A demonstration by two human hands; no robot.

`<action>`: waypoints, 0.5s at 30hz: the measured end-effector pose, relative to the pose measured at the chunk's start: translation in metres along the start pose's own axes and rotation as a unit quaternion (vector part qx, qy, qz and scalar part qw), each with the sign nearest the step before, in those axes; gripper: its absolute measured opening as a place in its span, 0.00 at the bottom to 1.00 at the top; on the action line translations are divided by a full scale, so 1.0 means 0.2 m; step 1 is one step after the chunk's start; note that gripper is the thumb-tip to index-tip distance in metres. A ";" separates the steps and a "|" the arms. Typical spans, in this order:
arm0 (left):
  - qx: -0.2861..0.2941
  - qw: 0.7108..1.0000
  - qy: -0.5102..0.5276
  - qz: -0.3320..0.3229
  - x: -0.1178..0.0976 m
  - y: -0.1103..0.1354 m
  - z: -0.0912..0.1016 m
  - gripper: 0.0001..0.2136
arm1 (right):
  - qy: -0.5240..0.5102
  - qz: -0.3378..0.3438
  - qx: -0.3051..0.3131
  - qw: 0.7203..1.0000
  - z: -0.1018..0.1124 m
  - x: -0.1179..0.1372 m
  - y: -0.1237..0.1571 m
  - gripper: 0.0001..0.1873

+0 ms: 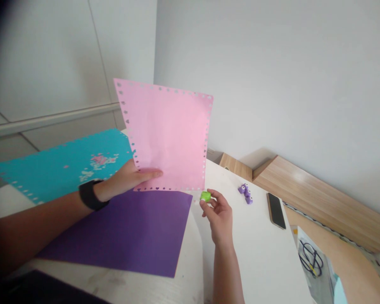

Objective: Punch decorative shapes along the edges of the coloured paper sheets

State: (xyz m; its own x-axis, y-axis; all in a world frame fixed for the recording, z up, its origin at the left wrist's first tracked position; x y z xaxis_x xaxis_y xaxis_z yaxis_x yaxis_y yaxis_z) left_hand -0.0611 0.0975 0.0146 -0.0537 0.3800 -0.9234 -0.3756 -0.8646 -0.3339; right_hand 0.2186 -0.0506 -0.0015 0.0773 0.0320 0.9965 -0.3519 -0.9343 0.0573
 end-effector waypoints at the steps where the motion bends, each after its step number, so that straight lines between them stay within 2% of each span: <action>1: 0.003 1.000 -0.003 -0.003 0.00 0.00 0.00 0.23 | 0.005 0.000 0.001 1.000 0.00 0.00 0.00 0.23; 9: 0.004 1.000 -0.003 -0.013 0.00 0.01 -0.01 0.24 | 0.004 -0.021 -0.021 1.000 0.02 -0.01 0.00 0.24; 15: 0.004 1.000 0.002 -0.011 -0.02 0.01 -0.01 0.23 | 0.005 -0.038 -0.031 0.999 0.03 -0.02 0.00 0.21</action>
State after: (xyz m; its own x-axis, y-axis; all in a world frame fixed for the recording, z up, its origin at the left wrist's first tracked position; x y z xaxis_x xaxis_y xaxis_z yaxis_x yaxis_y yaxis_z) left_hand -0.0593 0.0939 0.0178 -0.0422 0.3968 -0.9169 -0.3840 -0.8537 -0.3518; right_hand 0.2243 -0.0522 -0.0062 0.0968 0.1068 0.9896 -0.4025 -0.9051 0.1371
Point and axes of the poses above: each hand's wrist, its own y-axis away from the middle knuckle, its own z-axis out of the back of the hand, x = y × z, the point moved 8 cm from there along -y, towards the middle knuckle, and after that the axes turned 8 degrees about -z, right-handed, at the moved point
